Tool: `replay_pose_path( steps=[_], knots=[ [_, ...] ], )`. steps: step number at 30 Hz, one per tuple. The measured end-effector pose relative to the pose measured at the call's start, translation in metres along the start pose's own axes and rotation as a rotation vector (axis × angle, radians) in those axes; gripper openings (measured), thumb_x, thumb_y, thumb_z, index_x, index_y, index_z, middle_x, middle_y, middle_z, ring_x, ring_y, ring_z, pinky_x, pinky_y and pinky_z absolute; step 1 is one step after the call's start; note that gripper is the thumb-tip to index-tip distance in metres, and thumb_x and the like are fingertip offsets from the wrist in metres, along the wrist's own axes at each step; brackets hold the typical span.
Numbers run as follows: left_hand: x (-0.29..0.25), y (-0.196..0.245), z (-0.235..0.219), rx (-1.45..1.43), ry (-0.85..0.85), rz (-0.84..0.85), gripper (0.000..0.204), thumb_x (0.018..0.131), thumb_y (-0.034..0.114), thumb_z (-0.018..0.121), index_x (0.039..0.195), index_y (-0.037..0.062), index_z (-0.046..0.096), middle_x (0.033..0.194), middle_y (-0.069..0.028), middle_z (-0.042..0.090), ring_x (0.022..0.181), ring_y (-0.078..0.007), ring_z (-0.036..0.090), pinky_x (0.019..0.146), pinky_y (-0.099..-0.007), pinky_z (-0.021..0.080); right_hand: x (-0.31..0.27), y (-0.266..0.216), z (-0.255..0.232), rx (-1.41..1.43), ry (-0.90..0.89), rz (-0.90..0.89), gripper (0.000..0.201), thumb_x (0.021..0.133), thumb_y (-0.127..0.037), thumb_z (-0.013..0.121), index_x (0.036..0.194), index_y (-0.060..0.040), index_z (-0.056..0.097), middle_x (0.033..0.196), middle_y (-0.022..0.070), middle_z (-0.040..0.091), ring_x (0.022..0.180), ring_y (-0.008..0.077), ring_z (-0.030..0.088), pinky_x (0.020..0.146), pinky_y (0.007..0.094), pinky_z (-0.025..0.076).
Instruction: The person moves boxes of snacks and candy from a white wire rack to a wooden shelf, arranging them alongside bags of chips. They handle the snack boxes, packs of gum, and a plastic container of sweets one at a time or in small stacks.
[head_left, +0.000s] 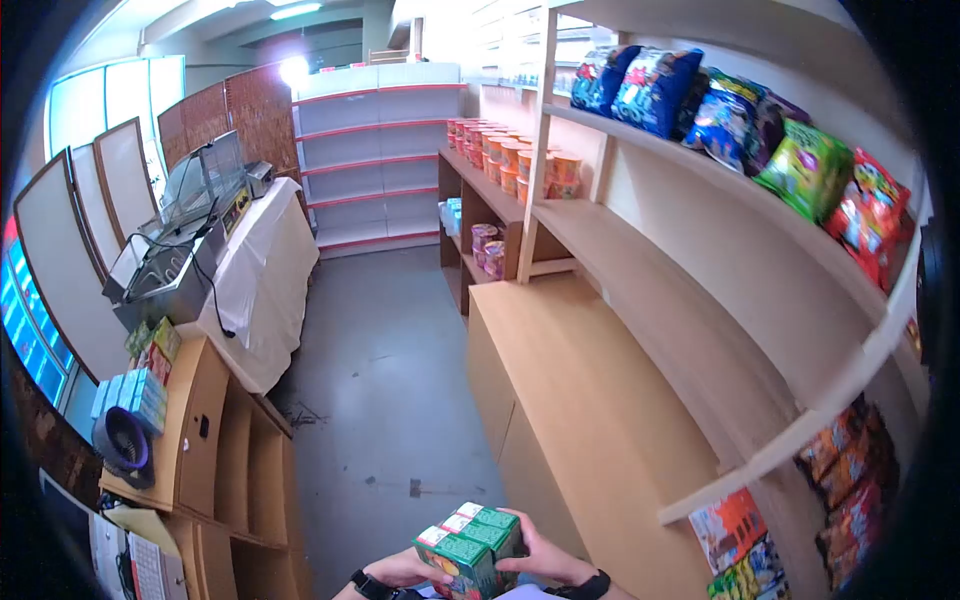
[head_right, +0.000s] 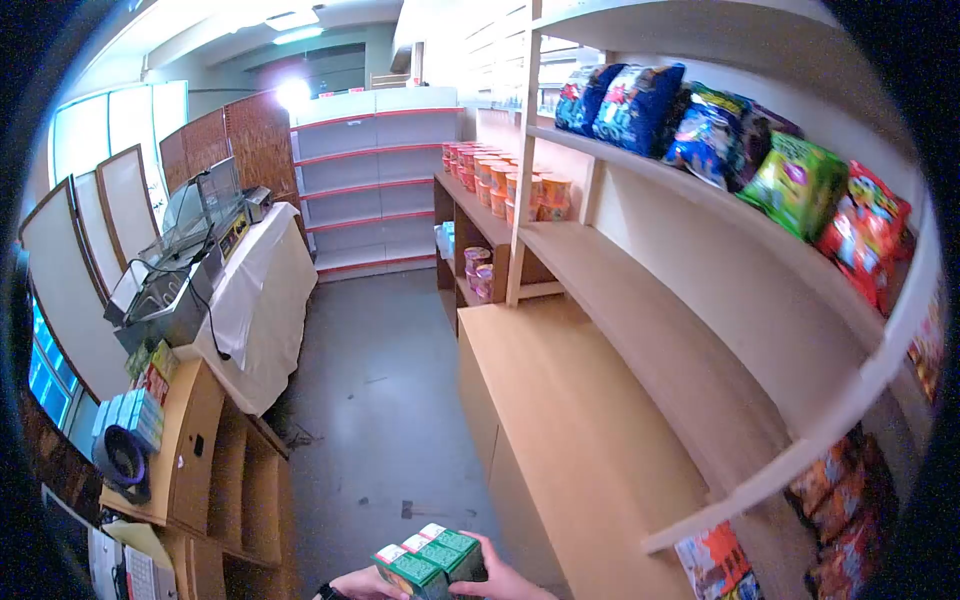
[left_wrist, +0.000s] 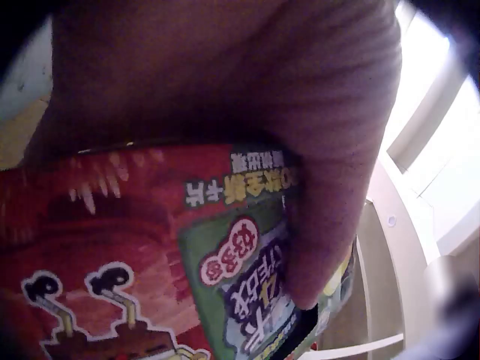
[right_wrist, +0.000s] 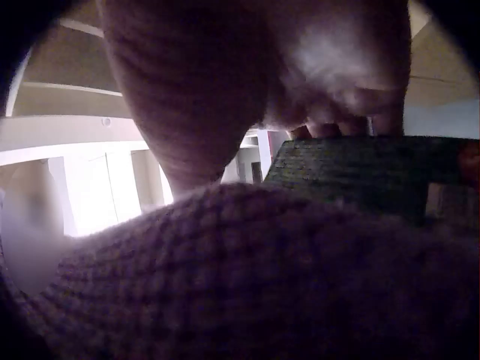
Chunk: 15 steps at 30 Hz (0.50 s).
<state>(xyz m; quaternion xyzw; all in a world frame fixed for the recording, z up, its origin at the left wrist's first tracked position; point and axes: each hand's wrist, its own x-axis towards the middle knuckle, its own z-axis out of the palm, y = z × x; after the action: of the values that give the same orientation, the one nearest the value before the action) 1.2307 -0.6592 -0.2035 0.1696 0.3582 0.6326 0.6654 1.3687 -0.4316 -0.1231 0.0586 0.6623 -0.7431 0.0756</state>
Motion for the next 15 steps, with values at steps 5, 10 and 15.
replay_pose_path(
  steps=[5,10,15],
  knots=[
    [0.034,0.041,-0.081,-0.037,-0.122,0.073,0.062,0.083,0.02,0.072,0.136,0.0083,0.043,0.132,-0.0055,0.053,0.119,-0.0219,0.051,0.099,-0.0413,0.043,0.108,-0.052,-0.035,-0.105,-0.028,0.055,0.095,0.081,-0.021,0.074,0.148,-0.0112,0.008,0.146,0.0151,0.026,0.135,0.025,0.027,0.111,0.039,0.025],
    [0.104,0.159,-0.156,-0.332,-0.043,0.138,0.065,0.083,0.032,0.071,0.137,0.0087,0.04,0.135,-0.0067,0.048,0.125,-0.0238,0.045,0.104,-0.0438,0.037,0.253,-0.046,-0.089,-0.185,0.167,-0.044,0.093,0.08,-0.028,0.076,0.146,-0.007,0.013,0.14,0.0172,0.034,0.131,0.0248,0.034,0.109,0.0387,0.028],
    [0.161,0.316,-0.194,-0.192,-0.034,0.074,0.09,0.084,0.032,0.071,0.149,0.0142,0.012,0.143,-0.0064,0.04,0.127,-0.0193,0.042,0.104,-0.0397,0.038,0.356,-0.058,-0.124,-0.097,0.435,-0.153,0.09,0.077,-0.043,0.076,0.136,0.0,0.024,0.132,0.0195,0.041,0.124,0.0258,0.042,0.102,0.0399,0.037]
  ],
)
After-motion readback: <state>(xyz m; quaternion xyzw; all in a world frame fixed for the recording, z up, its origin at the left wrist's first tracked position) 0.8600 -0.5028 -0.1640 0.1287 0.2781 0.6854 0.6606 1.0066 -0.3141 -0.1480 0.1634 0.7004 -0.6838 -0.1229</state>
